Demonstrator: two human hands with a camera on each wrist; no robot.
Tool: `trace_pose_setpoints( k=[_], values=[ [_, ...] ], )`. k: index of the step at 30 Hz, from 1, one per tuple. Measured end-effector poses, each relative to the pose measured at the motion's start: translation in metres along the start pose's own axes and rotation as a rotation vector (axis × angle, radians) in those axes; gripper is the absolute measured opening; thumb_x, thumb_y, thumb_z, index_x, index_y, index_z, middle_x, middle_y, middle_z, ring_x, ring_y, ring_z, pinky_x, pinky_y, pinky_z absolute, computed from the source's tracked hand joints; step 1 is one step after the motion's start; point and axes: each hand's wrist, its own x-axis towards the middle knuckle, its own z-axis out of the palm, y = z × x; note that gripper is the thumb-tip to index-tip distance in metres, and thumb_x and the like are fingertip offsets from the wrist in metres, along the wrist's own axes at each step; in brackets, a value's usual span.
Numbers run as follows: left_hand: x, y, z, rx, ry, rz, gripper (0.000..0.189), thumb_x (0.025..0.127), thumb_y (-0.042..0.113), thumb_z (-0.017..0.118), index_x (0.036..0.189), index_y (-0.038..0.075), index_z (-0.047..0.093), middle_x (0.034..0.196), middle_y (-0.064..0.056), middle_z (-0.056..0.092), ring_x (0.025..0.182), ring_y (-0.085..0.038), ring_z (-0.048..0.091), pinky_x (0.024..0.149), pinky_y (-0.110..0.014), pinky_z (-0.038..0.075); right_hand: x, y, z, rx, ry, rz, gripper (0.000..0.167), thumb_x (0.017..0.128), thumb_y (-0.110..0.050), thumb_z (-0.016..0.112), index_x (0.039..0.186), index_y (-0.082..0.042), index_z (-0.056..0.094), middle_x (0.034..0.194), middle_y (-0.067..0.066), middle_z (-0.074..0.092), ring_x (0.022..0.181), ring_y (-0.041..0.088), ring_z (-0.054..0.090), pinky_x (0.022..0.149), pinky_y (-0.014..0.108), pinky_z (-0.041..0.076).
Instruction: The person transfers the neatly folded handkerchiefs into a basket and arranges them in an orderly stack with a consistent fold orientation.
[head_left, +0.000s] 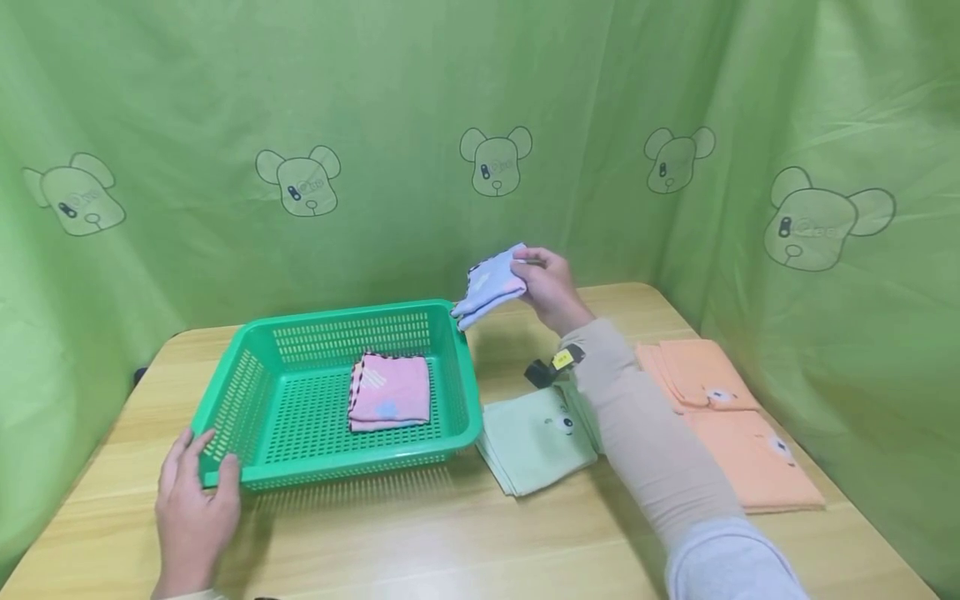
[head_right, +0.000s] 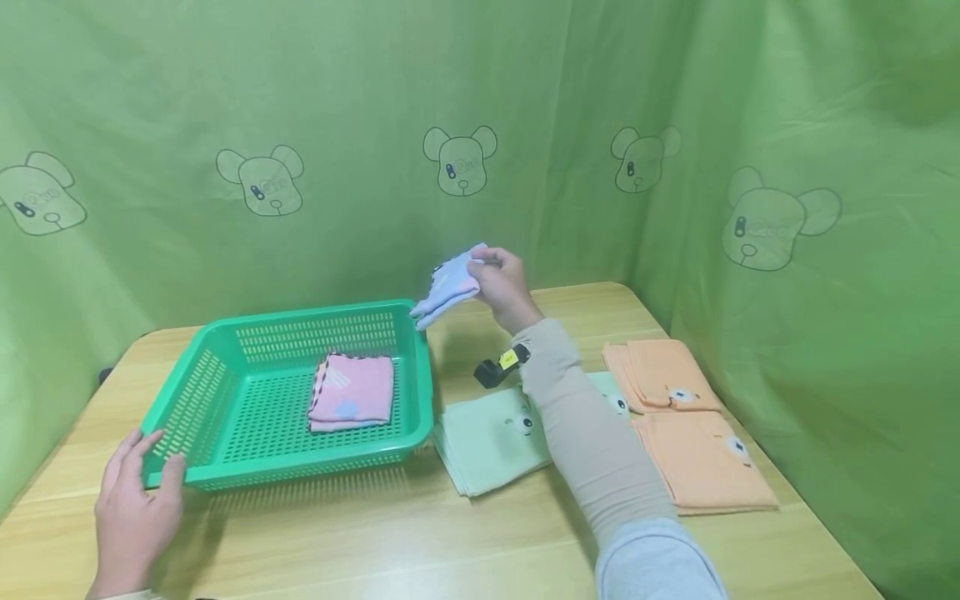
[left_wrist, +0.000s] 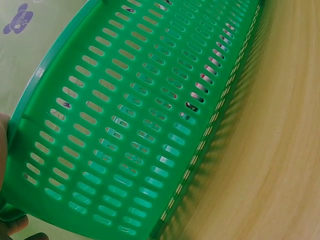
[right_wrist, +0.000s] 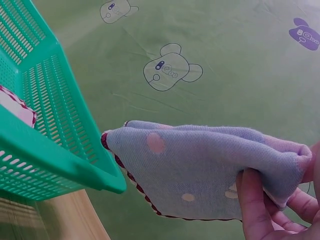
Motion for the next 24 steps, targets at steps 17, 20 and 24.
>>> trace_pose_setpoints(
  k=[17, 20, 24],
  values=[
    [0.0, 0.002, -0.001, 0.006, 0.01, 0.013, 0.049, 0.099, 0.02, 0.048, 0.143, -0.001, 0.04, 0.157, -0.02, 0.02, 0.14, -0.049, 0.018, 0.107, -0.073, 0.01, -0.002, 0.001, 0.014, -0.004, -0.011, -0.001, 0.034, 0.095, 0.002, 0.054, 0.128, 0.005, 0.05, 0.124, 0.022, 0.053, 0.087, 0.019, 0.063, 0.081, 0.026, 0.056],
    [0.0, 0.001, -0.001, 0.006, 0.01, 0.018, 0.049, 0.099, 0.02, 0.048, 0.142, -0.001, 0.04, 0.157, -0.02, 0.02, 0.14, -0.048, 0.018, 0.107, -0.073, 0.01, -0.002, 0.002, 0.016, -0.006, -0.017, 0.005, 0.034, 0.095, 0.002, 0.054, 0.128, 0.005, 0.05, 0.124, 0.022, 0.053, 0.087, 0.019, 0.062, 0.081, 0.026, 0.056],
    [0.0, 0.0, 0.0, 0.009, 0.012, 0.02, 0.048, 0.099, 0.019, 0.049, 0.142, -0.001, 0.04, 0.157, -0.02, 0.021, 0.14, -0.048, 0.018, 0.107, -0.073, 0.01, -0.002, 0.004, 0.019, 0.001, -0.03, 0.013, 0.035, 0.095, 0.002, 0.053, 0.13, 0.006, 0.048, 0.126, 0.023, 0.052, 0.088, 0.02, 0.062, 0.082, 0.027, 0.056]
  ],
)
